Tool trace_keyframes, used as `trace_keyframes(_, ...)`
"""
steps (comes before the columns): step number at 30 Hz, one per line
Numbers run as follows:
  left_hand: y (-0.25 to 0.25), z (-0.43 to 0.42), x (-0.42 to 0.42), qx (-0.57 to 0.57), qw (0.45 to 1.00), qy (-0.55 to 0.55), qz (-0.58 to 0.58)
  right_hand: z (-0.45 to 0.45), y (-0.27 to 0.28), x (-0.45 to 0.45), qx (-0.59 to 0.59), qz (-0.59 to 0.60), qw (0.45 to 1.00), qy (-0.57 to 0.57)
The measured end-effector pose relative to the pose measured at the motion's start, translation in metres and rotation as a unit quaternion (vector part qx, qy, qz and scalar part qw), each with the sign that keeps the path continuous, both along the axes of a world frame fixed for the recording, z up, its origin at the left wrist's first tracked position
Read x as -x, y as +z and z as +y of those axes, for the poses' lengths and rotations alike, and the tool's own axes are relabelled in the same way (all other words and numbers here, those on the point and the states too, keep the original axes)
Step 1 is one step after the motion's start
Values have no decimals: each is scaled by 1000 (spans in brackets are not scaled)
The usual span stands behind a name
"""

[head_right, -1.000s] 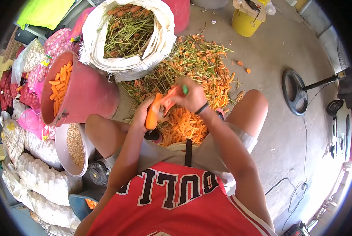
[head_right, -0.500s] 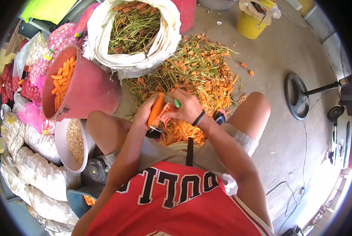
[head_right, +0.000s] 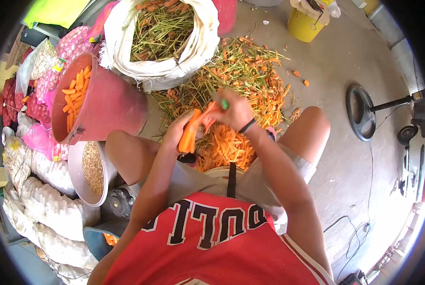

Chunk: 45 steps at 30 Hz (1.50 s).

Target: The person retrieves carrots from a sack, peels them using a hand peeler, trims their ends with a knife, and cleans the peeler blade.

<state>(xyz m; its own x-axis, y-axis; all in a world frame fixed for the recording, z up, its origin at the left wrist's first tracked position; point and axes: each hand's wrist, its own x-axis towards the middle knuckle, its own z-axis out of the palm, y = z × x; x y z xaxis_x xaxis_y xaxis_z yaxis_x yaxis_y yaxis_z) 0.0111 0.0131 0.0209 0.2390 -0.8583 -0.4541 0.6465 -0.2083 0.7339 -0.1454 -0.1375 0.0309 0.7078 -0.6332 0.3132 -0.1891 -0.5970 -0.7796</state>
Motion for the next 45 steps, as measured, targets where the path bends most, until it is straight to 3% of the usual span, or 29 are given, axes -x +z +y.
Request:
trace_keyframes(3, 27, -4, 10, -59, 998, 3, -33, -39, -8, 2, 46, 18, 990, -133)
trace_keyframes(5, -3, -7, -1, 3, 1000, 4, 12, -24, -2, 2, -64, -17, 995, -78)
trace_keyframes(6, -8, -8, -2, 14, 999, 23, 26, -11, 1, 3, -59, -2, 998, -19)
trace_keyframes(7, -13, -7, -2, 23, 998, 45, 40, 8, -1, 2, 30, -50, 998, 22)
trace_keyframes(9, -13, -13, -3, 4, 999, 41, 30, 28, 11, 2, 11, -16, 995, 94)
trace_keyframes(11, 1, -8, 5, 9, 1000, 30, 1, 13, 6, 0, 39, -49, 996, 59)
trace_keyframes(13, 6, 0, 4, -20, 1000, -5, -11, -18, 0, 1, -32, -19, 998, -42)
trace_keyframes(15, 12, -3, 8, -41, 998, -9, -49, -39, 2, 5, 41, 18, 989, -140)
trace_keyframes(17, 5, -6, 2, 10, 1000, -21, 2, -22, 3, 5, -74, -5, 994, -78)
trace_keyframes(19, 9, -8, 5, -1, 1000, 18, 25, 10, 4, 2, 19, -82, 995, 50)
trace_keyframes(22, 9, -6, 7, -21, 1000, 1, -10, 16, 9, 1, 63, -53, 992, 91)
trace_keyframes(25, 8, 4, 9, -55, 998, -13, -38, -29, -3, 4, 12, 9, 999, -42)
trace_keyframes(27, 10, -1, 12, -73, 996, -17, -55, -53, -11, 11, 44, 72, 992, -97)
trace_keyframes(28, 8, 0, 9, -31, 997, -52, -57, -60, -14, 14, 61, 101, 985, -122)
trace_keyframes(31, 4, -5, 6, -26, 964, -129, -232, -47, -22, 17, 56, 127, 986, -96)
trace_keyframes(32, -3, -5, 1, -3, 945, -122, -304, -42, -24, 17, 6, 159, 984, -84)
trace_keyframes(36, 23, 9, -33, 17, 985, 22, -168, -33, -37, 17, -29, 217, 971, -94)
trace_keyframes(40, 45, 29, -37, 129, 981, -143, -6, -19, -37, 10, -16, 201, 977, -69)
trace_keyframes(41, 48, 29, -31, 111, 980, -162, 25, -14, -32, 8, -28, 206, 977, -52)
trace_keyframes(44, 30, 13, -14, 114, 985, -126, 23, 1, -13, 2, -54, 217, 974, -23)
trace_keyframes(45, 23, 9, -12, 95, 990, -100, -29, 8, -4, 1, -59, 192, 979, -26)
